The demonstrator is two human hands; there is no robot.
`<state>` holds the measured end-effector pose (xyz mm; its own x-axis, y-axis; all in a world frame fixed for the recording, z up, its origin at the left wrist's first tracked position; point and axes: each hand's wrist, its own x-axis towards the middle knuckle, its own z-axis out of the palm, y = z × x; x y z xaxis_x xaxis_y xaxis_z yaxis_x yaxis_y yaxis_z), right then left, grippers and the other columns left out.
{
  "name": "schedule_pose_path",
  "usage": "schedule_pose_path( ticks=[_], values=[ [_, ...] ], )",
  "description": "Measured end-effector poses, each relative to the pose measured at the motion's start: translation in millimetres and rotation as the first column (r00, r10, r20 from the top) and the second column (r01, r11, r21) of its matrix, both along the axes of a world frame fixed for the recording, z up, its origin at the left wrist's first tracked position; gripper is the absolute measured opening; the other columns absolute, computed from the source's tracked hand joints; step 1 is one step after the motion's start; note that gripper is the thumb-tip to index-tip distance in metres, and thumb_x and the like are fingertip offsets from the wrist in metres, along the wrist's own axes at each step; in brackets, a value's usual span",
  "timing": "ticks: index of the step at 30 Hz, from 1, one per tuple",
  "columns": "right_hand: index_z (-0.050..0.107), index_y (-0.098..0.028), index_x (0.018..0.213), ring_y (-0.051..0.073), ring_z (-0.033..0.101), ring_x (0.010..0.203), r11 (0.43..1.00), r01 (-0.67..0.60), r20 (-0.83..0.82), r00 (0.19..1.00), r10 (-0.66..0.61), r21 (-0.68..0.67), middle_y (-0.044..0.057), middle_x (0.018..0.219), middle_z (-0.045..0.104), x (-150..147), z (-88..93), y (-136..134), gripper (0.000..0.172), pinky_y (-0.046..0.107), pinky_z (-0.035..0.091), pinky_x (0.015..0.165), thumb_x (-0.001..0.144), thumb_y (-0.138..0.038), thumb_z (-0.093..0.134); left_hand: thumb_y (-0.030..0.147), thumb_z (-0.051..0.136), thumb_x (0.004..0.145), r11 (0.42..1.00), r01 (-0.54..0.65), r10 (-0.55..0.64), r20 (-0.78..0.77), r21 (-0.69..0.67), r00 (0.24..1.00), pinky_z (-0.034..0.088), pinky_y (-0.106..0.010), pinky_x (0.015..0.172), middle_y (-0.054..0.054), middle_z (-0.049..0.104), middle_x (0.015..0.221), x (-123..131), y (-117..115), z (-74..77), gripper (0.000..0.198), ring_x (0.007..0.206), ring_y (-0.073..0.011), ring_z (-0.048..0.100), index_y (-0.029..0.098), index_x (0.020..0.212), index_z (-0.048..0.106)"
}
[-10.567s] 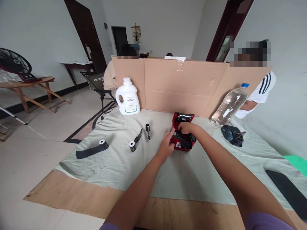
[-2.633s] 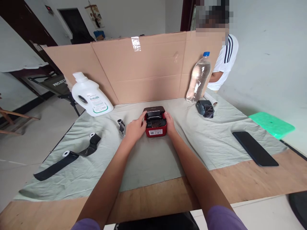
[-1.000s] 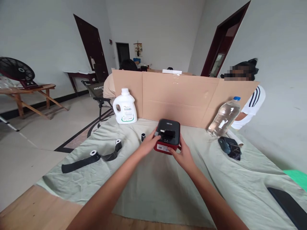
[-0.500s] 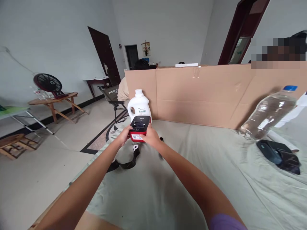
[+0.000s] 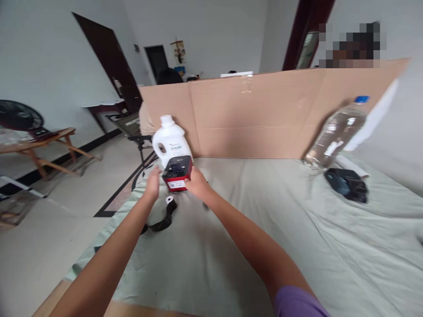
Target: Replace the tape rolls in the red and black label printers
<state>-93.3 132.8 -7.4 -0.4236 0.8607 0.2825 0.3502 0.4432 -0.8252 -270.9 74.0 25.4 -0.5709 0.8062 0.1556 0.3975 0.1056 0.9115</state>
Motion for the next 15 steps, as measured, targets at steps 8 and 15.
schedule_pose_path(
  ticks=[8, 15],
  values=[
    [0.054, -0.012, 0.134, 0.032, 0.056, 0.128, 0.876, 0.426, 0.217, 0.855, -0.472, 0.225, 0.019, 0.135, 0.059, 282.2, -36.2, -50.6, 0.053, 0.049, 0.04, 0.113, 0.083, -0.026, 0.052, 0.025, 0.047, 0.095, 0.766, 0.459, -0.271, -0.422, 0.451, 0.865, 0.053, -0.037, 0.093, -0.004, 0.068, 0.097, 154.1, -68.9, -35.6, 0.016, 0.098, -0.0204, 0.066, 0.021, 0.095, 0.062],
    [0.057, -0.009, 0.123, 0.038, 0.053, 0.12, 0.515, 0.744, 0.309, 0.416, -0.855, 0.425, 0.022, 0.121, 0.062, 488.0, -8.6, -22.0, 0.051, 0.052, 0.041, 0.106, 0.079, -0.033, 0.062, 0.05, 0.037, 0.103, 0.23, 0.85, -0.833, -0.547, -0.473, -0.08, 0.016, -0.057, 0.126, -0.006, 0.03, 0.166, 305.0, -104.0, -66.3, 0.057, 0.154, -0.0282, 0.026, 0.027, 0.155, 0.037]
  ],
)
